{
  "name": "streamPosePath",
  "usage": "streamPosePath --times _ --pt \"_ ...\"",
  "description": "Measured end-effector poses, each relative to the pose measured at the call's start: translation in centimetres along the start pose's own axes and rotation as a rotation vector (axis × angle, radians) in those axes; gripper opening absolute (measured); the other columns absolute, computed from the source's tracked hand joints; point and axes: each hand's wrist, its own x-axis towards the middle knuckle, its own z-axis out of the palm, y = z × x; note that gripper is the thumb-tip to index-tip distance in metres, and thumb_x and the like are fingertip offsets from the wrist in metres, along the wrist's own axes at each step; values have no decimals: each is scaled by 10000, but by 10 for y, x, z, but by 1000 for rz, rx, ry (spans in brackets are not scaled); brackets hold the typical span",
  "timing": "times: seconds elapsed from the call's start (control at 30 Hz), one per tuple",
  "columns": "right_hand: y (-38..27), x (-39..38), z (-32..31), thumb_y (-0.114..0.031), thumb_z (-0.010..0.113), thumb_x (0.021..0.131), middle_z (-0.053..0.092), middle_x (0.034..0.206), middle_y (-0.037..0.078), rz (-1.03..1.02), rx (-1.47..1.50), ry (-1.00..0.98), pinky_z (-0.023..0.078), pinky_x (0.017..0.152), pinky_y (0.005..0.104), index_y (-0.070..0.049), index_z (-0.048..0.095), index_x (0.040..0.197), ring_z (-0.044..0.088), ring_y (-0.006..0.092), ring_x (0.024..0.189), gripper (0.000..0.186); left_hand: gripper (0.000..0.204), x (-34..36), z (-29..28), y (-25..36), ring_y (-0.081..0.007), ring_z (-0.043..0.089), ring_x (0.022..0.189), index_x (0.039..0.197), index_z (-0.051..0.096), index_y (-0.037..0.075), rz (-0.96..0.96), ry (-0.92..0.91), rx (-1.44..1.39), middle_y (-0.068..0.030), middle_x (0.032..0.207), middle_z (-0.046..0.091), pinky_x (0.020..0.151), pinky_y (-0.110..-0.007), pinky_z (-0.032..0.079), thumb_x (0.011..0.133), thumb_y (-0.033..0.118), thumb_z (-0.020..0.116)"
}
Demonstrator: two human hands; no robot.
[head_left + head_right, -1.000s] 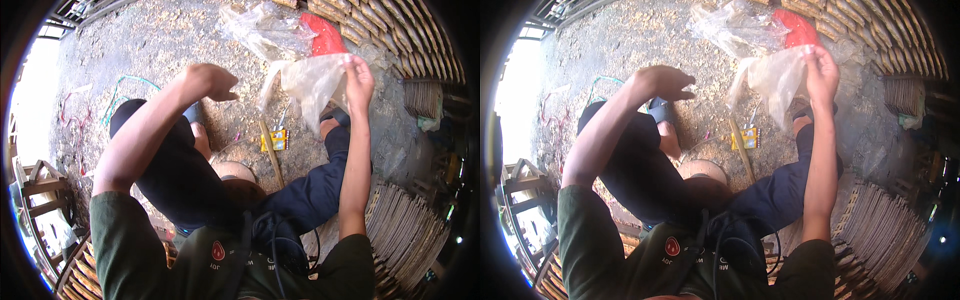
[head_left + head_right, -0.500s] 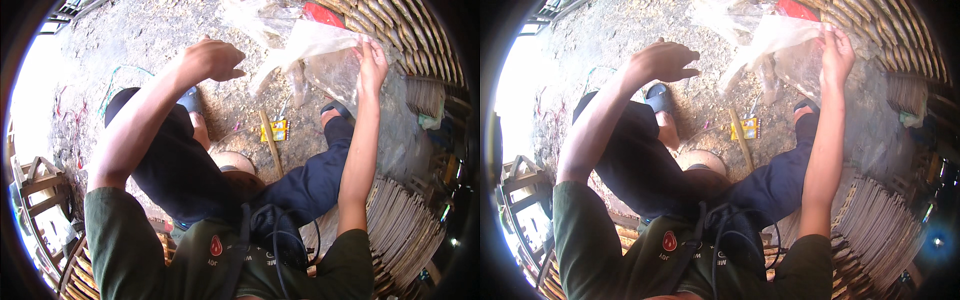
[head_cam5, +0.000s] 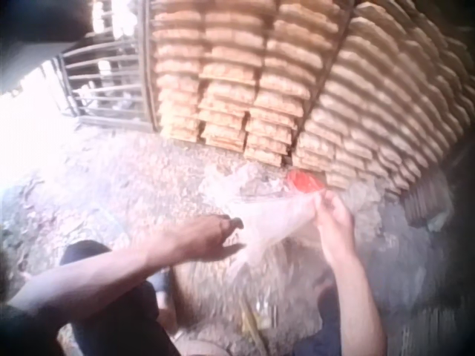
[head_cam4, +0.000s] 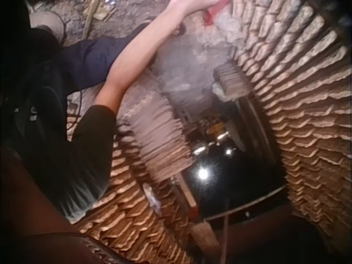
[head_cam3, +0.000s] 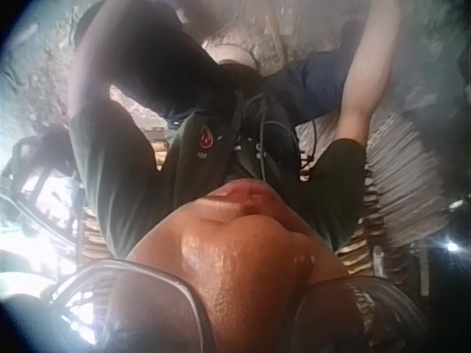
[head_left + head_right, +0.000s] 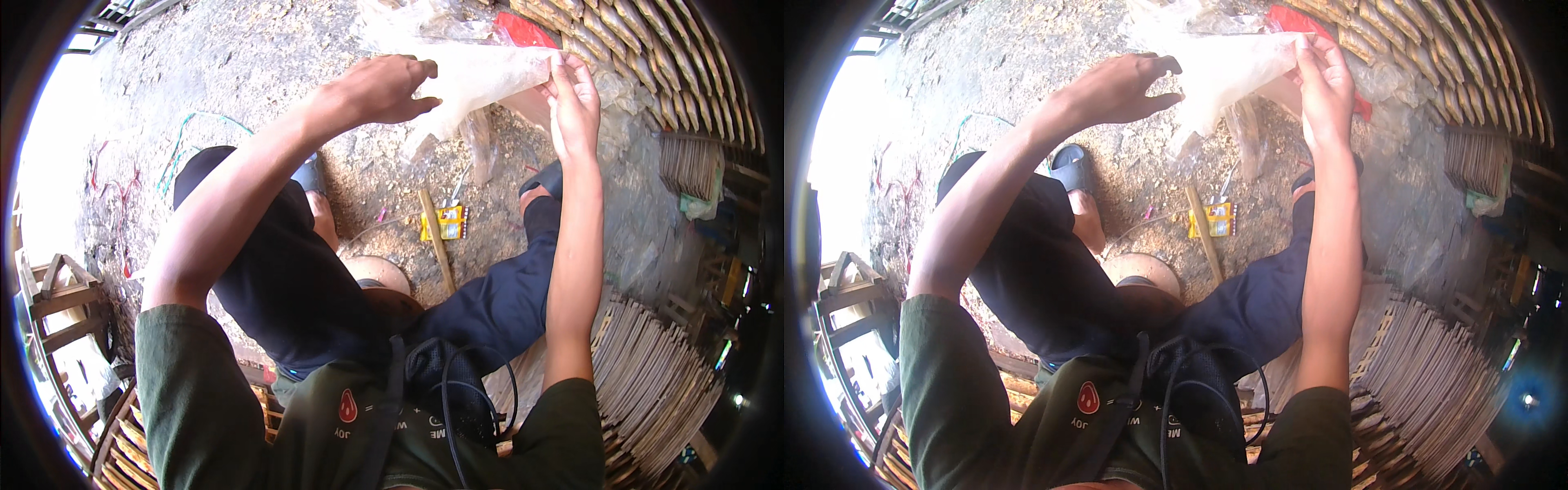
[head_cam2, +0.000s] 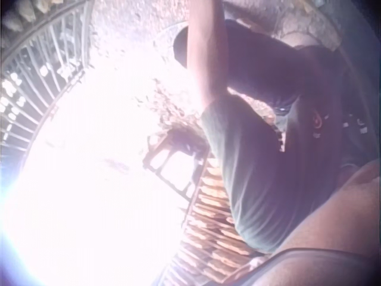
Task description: The person sits on the floor and repeatedly scoops a granular material from a plastic bag into a wooden lattice tray using a small stick. The person then places the filled tray onto a nearby stack of similar trays.
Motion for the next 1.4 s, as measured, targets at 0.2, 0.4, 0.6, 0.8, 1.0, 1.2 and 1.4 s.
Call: streamPosePath --times 0.2,0.4,0.6,0.8,1.0,1.2,1.4 --pt "1 -1 -3 -183 624 1019 709 1087 115 -141 -183 60 527 885 305 -3 595 1195 660 145 1018 253 657 1 8 7 -389 642 1114 1449 424 66 -11 -56 8 -230 1231 624 994 -469 511 977 491 591" --pt "-5 -7 0 -172 571 1031 697 1086 153 135 34 104 557 885 351 34 581 1184 684 231 1028 257 985 1 18 12 -421 545 1278 1565 178 2 11 -83 19 -307 1438 459 1105 -476 448 925 642 566" --pt "-2 -12 6 -178 407 1053 480 1372 321 468 643 -1 437 1156 501 130 384 1310 508 403 1311 402 1139 1 26 26 -480 445 1353 1581 103 90 68 101 -62 -343 1496 342 1137 -501 409 816 716 668" --pt "-13 -32 29 -194 380 1060 412 1422 315 501 889 -164 332 1217 521 111 206 1432 450 417 1354 512 827 8 31 36 -450 558 1189 1420 319 37 80 437 -24 -297 1325 472 987 -509 491 884 541 696" --pt "-16 -21 15 -383 473 1030 502 1375 178 384 520 -140 460 899 388 -10 361 1425 516 282 1296 554 214 21 16 19 -325 666 978 1046 602 45 176 371 -264 -175 1021 648 824 -424 543 995 252 621" --pt "-8 -18 14 -533 631 922 616 1251 104 270 85 -255 433 865 341 -64 525 1349 597 188 1088 643 436 23 -10 6 -294 662 1098 1123 609 29 87 222 -605 -168 1106 685 900 -428 539 1000 446 597" --pt "8 -33 25 -252 684 971 682 1077 18 318 -259 -510 473 875 238 -38 601 1282 616 72 972 386 422 25 -13 -14 -306 663 1084 1277 506 9 22 181 -832 -183 1226 633 894 -380 539 1064 373 493"
